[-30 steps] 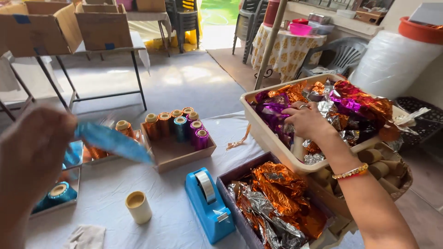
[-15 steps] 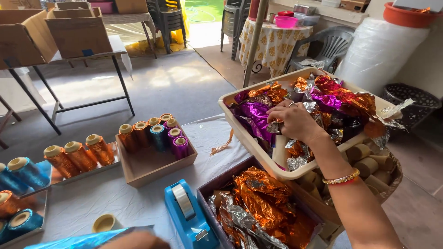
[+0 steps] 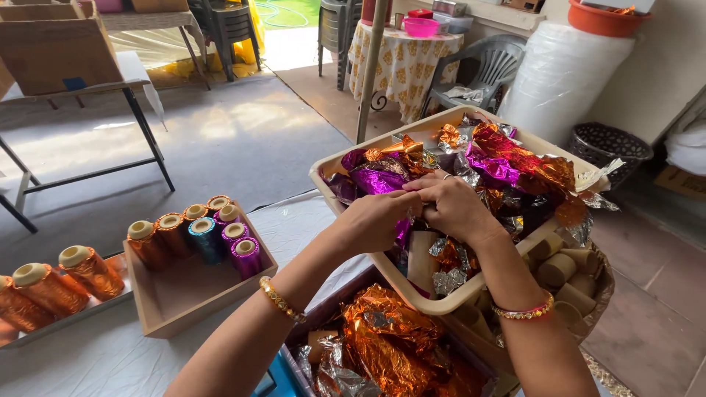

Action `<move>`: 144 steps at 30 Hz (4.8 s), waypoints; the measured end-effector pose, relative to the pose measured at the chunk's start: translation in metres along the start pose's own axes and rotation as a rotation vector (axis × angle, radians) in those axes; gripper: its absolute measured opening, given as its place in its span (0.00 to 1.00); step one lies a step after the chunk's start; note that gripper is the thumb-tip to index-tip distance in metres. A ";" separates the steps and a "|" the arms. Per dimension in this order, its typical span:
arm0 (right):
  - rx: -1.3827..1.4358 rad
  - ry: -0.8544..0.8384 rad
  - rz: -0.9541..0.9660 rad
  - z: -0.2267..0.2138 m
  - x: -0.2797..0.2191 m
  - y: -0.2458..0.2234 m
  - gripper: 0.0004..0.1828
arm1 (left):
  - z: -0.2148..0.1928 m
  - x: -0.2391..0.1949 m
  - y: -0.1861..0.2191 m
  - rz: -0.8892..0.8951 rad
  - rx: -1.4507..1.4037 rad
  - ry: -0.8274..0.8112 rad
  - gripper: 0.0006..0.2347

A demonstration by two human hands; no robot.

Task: Wrap small cylindrical components in decorative shiny foil and secure them with tape from a dispenser.

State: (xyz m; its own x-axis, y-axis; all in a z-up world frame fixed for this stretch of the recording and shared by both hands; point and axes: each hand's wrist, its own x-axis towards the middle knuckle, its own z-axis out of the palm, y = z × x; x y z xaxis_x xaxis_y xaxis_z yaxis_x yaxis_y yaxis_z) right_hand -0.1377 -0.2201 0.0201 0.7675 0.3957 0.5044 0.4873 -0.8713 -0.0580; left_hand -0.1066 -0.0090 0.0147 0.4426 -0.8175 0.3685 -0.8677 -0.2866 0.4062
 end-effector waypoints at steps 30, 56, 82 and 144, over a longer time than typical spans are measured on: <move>-0.076 -0.092 0.133 -0.008 -0.003 -0.023 0.12 | 0.017 -0.002 -0.027 -0.105 0.163 0.088 0.04; -0.140 -0.185 0.136 -0.002 -0.005 -0.020 0.08 | 0.022 0.004 -0.035 -0.075 0.059 0.375 0.02; -0.041 0.005 0.179 0.000 -0.004 -0.021 0.07 | -0.003 -0.021 -0.037 0.143 0.182 0.215 0.03; -0.187 0.169 -0.032 0.000 -0.005 -0.036 0.04 | 0.002 0.054 -0.068 -0.202 0.567 -0.494 0.07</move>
State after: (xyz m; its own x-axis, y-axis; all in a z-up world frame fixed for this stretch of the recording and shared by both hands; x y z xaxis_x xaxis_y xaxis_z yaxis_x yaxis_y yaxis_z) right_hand -0.1592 -0.1903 0.0195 0.6643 0.3837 0.6414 0.4126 -0.9038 0.1133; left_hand -0.0239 -0.0342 0.0048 0.5676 -0.8118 -0.1368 -0.8232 -0.5565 -0.1126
